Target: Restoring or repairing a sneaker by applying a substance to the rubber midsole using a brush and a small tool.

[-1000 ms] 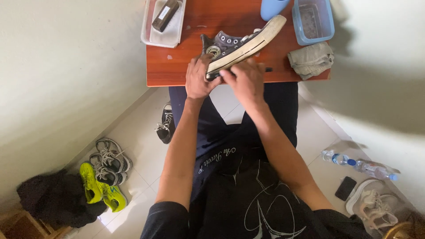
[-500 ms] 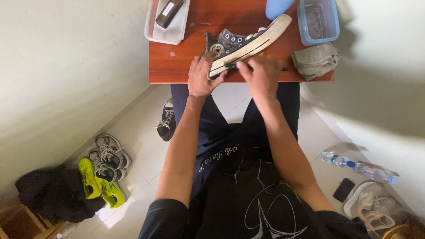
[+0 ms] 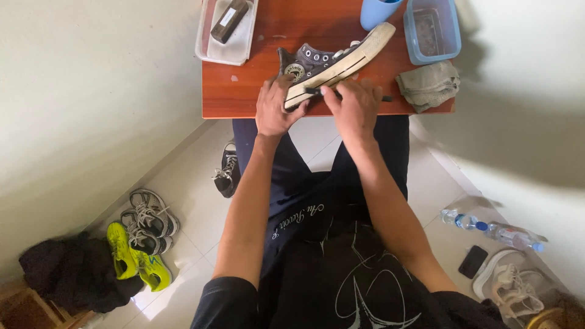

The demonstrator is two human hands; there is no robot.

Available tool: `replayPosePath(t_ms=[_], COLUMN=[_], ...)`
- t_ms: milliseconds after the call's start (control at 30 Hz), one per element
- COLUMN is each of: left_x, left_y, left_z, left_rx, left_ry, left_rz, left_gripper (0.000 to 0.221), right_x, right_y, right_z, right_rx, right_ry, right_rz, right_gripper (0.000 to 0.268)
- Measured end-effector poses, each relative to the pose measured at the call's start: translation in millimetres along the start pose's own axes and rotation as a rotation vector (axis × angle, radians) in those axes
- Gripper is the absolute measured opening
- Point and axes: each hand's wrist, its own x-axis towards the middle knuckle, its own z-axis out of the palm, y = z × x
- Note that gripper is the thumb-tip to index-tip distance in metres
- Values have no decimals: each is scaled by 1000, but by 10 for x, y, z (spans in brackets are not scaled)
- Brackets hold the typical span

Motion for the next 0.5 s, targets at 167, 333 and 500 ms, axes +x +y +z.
replayPosePath(t_ms=[167, 333, 500], left_x=[34, 13, -34], left_y=[34, 6, -57], left_z=[-22, -15, 48], left_rx=[28, -2, 11], left_ry=[-8, -5, -21], left_rz=[29, -3, -3], left_gripper=[45, 47, 47], right_x=[35, 277, 326], right_y=[-284, -92, -409], right_z=[130, -60, -74], right_rx=[3, -4, -27], right_ry=[16, -84, -194], right_rz=[-80, 6, 16], right_gripper=[42, 49, 47])
